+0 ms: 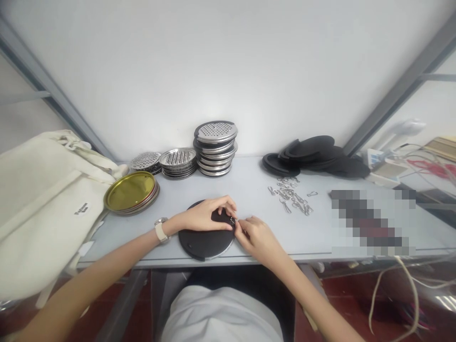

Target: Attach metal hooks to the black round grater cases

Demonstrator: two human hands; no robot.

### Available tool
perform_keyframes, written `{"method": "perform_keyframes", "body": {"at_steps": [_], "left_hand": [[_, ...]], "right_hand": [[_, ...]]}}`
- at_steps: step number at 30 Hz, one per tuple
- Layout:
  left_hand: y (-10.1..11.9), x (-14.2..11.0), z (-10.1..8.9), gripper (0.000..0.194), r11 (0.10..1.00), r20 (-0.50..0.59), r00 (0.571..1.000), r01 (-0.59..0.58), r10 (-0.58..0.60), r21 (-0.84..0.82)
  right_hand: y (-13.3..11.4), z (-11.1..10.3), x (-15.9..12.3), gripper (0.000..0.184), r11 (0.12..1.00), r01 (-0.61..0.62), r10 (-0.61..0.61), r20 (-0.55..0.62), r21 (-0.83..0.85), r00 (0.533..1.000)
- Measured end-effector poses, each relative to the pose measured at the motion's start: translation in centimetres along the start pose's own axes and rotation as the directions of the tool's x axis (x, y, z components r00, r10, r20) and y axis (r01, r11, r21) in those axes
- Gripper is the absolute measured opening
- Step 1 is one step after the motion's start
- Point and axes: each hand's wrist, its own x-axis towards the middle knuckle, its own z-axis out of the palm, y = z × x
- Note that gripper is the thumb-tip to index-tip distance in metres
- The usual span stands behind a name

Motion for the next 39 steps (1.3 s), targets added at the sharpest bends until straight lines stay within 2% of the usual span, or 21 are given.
{"method": "perform_keyframes", "body": {"at_steps": [21,29,39], "left_hand": [[-0.45,0.12,0.14,0.032,1.000,-0.007,1.000,-0.017,0.016,-0.022],[-0.44,0.00,0.28,0.058,0.999,-0.006,1.000,0.021,-0.022,-0.041],[-0.13,0.01,0.14,0.055,0.998,-0.015,0.999,0.051,-0.052,-0.044]], "right_hand": [[0.30,0.18,-0.14,0.037,1.000,0.008,-0.008,-0.002,-0.001,1.000],[0.22,0.09,-0.13,0.038,1.000,0.013,-0.013,0.013,0.005,1.000],[0.15,0.18,-0.01,0.037,0.999,0.025,-0.025,0.008,-0.037,1.000]]}}
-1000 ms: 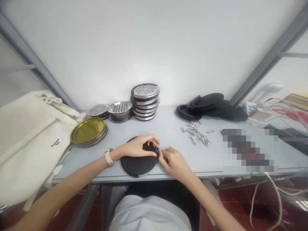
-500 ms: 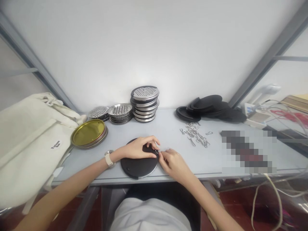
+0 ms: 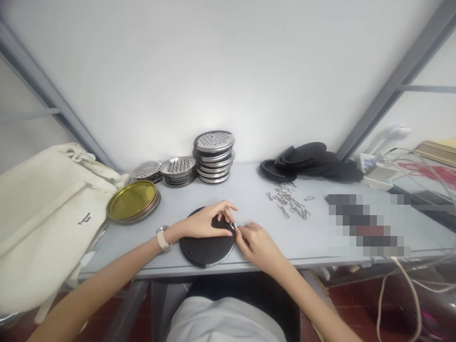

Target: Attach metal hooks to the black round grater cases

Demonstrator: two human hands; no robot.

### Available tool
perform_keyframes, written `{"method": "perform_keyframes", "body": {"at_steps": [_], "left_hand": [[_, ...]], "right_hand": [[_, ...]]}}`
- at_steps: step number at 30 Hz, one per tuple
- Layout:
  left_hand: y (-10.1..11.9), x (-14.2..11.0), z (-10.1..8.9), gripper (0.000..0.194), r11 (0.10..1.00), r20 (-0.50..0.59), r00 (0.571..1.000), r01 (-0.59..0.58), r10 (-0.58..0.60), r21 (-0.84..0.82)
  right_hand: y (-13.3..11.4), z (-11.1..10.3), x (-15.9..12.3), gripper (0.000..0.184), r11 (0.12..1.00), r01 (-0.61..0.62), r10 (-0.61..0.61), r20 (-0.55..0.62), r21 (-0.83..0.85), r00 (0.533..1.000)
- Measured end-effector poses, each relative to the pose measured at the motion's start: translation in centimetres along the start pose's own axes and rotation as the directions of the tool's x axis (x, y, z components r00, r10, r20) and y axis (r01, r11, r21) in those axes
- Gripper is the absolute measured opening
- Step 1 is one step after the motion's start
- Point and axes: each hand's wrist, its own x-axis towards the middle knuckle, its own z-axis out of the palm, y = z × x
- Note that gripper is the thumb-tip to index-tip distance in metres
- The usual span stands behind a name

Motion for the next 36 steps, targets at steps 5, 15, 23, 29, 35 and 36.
{"method": "perform_keyframes", "body": {"at_steps": [5,15,23,29,35,36], "left_hand": [[-0.16,0.05,-0.02,0.050,1.000,0.018,1.000,-0.010,0.010,-0.007],[-0.28,0.17,-0.17,0.047,0.999,0.030,1.000,0.000,0.001,-0.035],[-0.09,0.10,-0.22,0.045,1.000,0.038,0.999,0.003,-0.003,-0.009],[0.01,0.19,-0.35,0.041,1.000,0.057,0.998,-0.009,0.010,-0.014],[0.04,0.28,-0.38,0.039,1.000,0.046,0.999,-0.004,0.004,0.011],[0.05,0.29,-0.37,0.039,1.000,0.044,0.999,-0.003,0.002,0.011]], "right_hand": [[-0.09,-0.14,-0.02,0.037,1.000,0.002,-0.002,-0.006,-0.001,1.000],[-0.18,-0.20,-0.19,0.030,1.000,0.002,-0.002,-0.017,0.003,1.000],[-0.27,-0.19,-0.24,0.026,1.000,0.011,-0.011,-0.054,-0.005,0.998],[-0.16,-0.23,-0.18,0.025,1.000,0.024,-0.023,-0.043,0.020,0.999],[-0.27,-0.45,-0.09,0.026,0.999,0.010,-0.009,-0.033,0.044,0.999],[-0.24,-0.44,-0.08,0.026,0.999,0.010,-0.009,-0.029,0.047,1.000]]}}
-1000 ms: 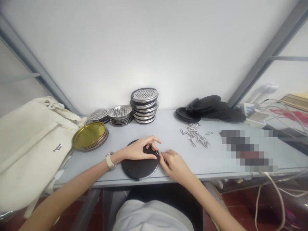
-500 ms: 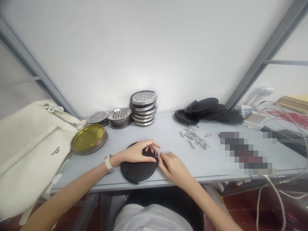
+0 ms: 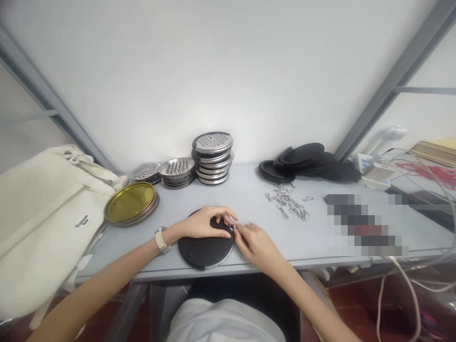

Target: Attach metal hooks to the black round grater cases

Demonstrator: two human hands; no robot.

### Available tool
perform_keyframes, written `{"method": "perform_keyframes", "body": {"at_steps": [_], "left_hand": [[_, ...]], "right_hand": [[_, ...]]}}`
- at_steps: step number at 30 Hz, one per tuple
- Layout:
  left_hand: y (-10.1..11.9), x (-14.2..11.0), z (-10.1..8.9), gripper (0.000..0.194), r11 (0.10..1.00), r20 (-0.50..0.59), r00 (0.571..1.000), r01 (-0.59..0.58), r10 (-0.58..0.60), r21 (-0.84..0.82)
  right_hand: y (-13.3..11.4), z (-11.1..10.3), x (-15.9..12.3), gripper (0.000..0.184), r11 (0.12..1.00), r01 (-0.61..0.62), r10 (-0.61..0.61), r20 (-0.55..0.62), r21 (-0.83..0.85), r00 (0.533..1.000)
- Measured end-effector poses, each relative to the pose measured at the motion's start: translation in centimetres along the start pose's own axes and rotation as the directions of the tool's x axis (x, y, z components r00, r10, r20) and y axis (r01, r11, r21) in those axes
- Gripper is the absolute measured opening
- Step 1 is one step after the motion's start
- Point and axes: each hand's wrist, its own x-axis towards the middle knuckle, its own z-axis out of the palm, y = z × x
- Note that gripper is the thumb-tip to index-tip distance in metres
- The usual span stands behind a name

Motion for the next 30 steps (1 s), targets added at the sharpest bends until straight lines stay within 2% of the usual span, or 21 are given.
{"method": "perform_keyframes", "body": {"at_steps": [11,22,30], "left_hand": [[0.08,0.04,0.02,0.036,1.000,-0.006,1.000,0.002,-0.002,-0.002],[-0.15,-0.03,0.12,0.042,1.000,-0.015,1.000,-0.005,0.004,-0.020],[-0.43,-0.05,0.12,0.038,1.000,-0.009,1.000,-0.021,0.021,-0.016]], "right_hand": [[0.18,0.12,-0.05,0.026,1.000,0.006,-0.006,0.019,-0.023,1.000],[-0.03,0.18,-0.09,0.015,0.999,0.017,-0.017,-0.010,-0.039,1.000],[0.11,0.17,-0.08,0.022,0.996,0.035,-0.035,0.002,-0.085,0.999]]}}
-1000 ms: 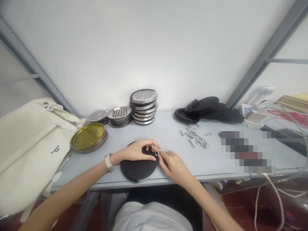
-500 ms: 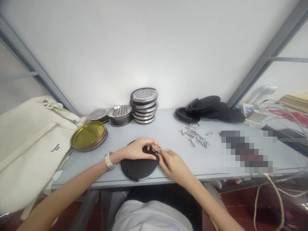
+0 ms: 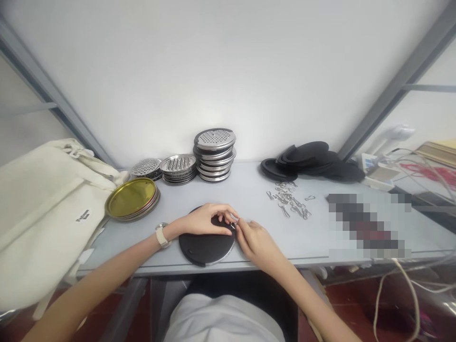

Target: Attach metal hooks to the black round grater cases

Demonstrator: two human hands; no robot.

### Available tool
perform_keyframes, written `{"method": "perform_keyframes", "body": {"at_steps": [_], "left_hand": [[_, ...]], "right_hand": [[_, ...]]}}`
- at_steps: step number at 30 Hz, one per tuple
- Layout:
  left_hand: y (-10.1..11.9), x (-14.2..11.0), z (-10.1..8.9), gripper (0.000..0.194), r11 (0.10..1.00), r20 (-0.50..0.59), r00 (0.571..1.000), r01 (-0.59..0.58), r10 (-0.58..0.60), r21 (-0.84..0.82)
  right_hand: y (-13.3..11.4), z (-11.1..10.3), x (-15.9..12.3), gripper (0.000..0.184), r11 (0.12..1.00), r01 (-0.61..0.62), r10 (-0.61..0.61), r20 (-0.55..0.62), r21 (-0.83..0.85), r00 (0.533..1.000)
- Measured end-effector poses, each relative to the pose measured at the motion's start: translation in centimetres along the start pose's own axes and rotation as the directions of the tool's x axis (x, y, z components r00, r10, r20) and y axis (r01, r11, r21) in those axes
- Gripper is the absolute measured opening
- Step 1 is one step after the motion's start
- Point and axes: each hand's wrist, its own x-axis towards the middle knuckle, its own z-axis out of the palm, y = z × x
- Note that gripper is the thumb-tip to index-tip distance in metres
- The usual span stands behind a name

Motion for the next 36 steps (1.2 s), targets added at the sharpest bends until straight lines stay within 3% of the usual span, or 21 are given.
{"method": "perform_keyframes", "body": {"at_steps": [18,30,36], "left_hand": [[0.27,-0.04,-0.09,0.038,1.000,0.019,1.000,-0.012,0.012,0.008],[0.23,-0.06,0.15,0.040,0.997,0.017,0.999,-0.046,0.046,0.053],[0.16,-0.10,0.16,0.040,0.996,0.000,0.998,-0.070,0.071,0.059]], "right_hand": [[0.19,0.06,-0.16,0.032,1.000,0.005,-0.006,0.049,0.016,0.999],[0.12,0.20,-0.14,0.020,1.000,0.003,-0.002,0.040,-0.015,0.999],[0.00,0.28,-0.11,0.024,1.000,-0.015,0.015,0.019,-0.026,1.000]]}}
